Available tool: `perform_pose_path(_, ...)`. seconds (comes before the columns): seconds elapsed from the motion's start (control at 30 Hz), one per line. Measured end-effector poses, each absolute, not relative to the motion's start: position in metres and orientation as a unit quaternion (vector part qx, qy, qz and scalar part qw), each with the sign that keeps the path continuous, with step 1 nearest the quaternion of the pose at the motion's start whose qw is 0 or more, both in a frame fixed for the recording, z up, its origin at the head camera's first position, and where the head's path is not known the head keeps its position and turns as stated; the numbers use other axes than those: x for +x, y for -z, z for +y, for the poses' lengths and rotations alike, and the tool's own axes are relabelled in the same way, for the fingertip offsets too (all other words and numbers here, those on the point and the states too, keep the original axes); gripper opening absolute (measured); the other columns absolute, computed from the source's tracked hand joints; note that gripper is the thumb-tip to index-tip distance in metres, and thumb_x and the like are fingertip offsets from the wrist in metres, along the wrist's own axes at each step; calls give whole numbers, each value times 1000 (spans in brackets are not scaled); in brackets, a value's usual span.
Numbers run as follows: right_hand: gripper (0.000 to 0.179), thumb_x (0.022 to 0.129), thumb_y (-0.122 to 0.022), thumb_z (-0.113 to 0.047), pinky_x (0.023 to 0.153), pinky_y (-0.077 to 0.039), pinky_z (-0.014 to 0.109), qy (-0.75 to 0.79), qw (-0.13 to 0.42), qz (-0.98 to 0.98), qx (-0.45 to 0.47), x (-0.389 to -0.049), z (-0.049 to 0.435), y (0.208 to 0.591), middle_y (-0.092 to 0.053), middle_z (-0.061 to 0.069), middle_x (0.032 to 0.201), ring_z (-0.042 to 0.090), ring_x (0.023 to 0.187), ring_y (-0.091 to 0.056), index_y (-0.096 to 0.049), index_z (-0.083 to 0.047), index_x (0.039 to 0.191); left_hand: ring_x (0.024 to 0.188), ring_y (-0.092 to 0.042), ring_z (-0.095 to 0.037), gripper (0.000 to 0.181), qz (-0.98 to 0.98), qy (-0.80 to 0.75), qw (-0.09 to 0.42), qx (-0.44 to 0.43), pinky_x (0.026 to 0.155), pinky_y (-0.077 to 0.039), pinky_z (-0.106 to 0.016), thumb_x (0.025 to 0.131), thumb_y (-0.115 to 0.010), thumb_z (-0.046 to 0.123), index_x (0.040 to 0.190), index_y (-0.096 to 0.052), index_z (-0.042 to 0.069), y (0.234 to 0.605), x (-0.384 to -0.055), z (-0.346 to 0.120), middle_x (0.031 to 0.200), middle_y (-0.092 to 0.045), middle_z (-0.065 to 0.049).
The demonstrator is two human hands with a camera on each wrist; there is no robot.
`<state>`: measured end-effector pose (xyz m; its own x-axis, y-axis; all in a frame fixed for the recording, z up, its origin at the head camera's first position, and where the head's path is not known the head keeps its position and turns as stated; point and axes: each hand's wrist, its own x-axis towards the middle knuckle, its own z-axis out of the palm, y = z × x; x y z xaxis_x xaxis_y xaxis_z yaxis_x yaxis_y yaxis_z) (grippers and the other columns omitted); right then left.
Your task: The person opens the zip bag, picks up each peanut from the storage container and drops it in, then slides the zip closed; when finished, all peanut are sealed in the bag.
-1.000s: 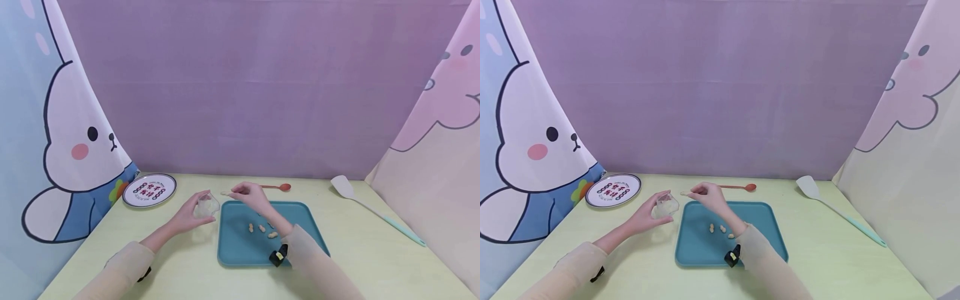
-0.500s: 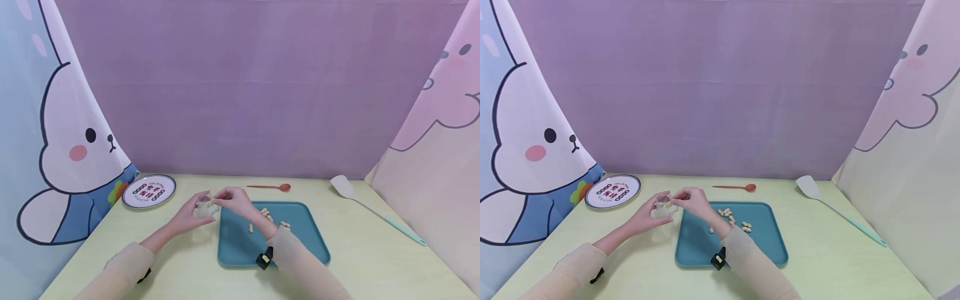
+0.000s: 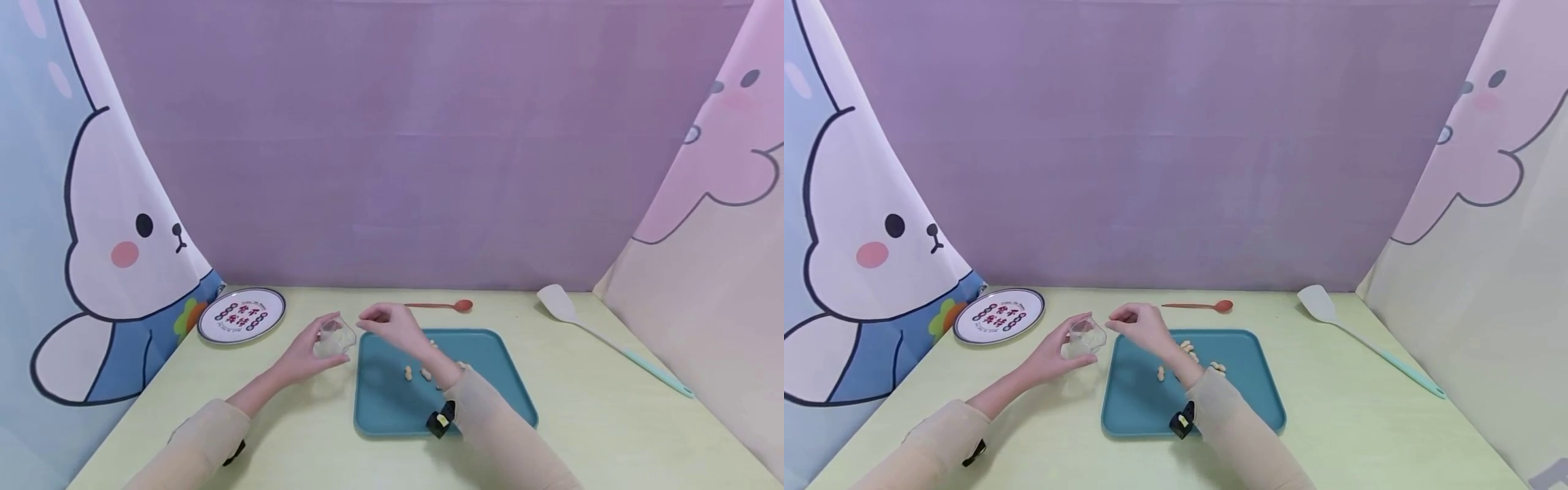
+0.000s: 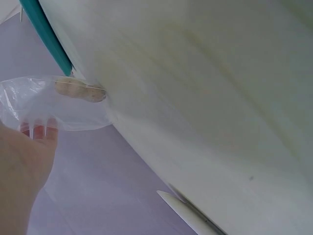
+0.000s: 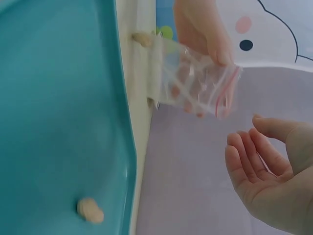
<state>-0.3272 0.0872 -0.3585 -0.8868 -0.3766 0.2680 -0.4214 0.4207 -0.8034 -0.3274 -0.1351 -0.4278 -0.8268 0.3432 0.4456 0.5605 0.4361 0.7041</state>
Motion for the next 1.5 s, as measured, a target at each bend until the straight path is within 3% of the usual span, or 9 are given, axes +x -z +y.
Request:
perform_pose_path(0.5, 22, 87, -67, -24, 70, -52, 28, -461, 61, -864, 193, -323, 174, 364, -69, 8, 94, 25, 86, -64, -69, -7, 100, 119, -51, -30, 79, -842, 452, 125, -267, 95, -43, -51, 75, -80, 24, 139, -39, 7, 427, -326, -134, 124, -58, -12)
perform_pose_path(0.77, 18, 86, -69, -22, 74, -52, 30, -418, 59, -897, 129, -318, 222, 382, -70, 4, 93, 15, 85, -64, -70, -9, 99, 117, -50, -37, 80, -844, 450, 127, -262, 93, -42, -56, 73, -79, 10, 139, -35, -2, 428, -327, -131, 123, -57, -21)
perform_pose_path(1.03, 18, 85, -69, -20, 70, -51, 29, -382, 52, -917, 102, -314, 256, 393, -70, 6, 92, 15, 81, -62, -70, -6, 96, 118, -53, -28, 79, -842, 455, 118, -265, 94, -44, -48, 75, -79, 25, 140, -38, 7, 427, -327, -133, 124, -59, -12)
perform_pose_path(1.5, 16, 84, -70, -17, 66, -50, 30, -323, 33, -940, 106, -319, 272, 413, -69, 4, 86, 13, 75, -61, -72, -4, 93, 118, -52, -29, 80, -845, 459, 102, -253, 97, -42, -49, 76, -78, 29, 140, -37, 6, 423, -324, -132, 127, -58, -13)
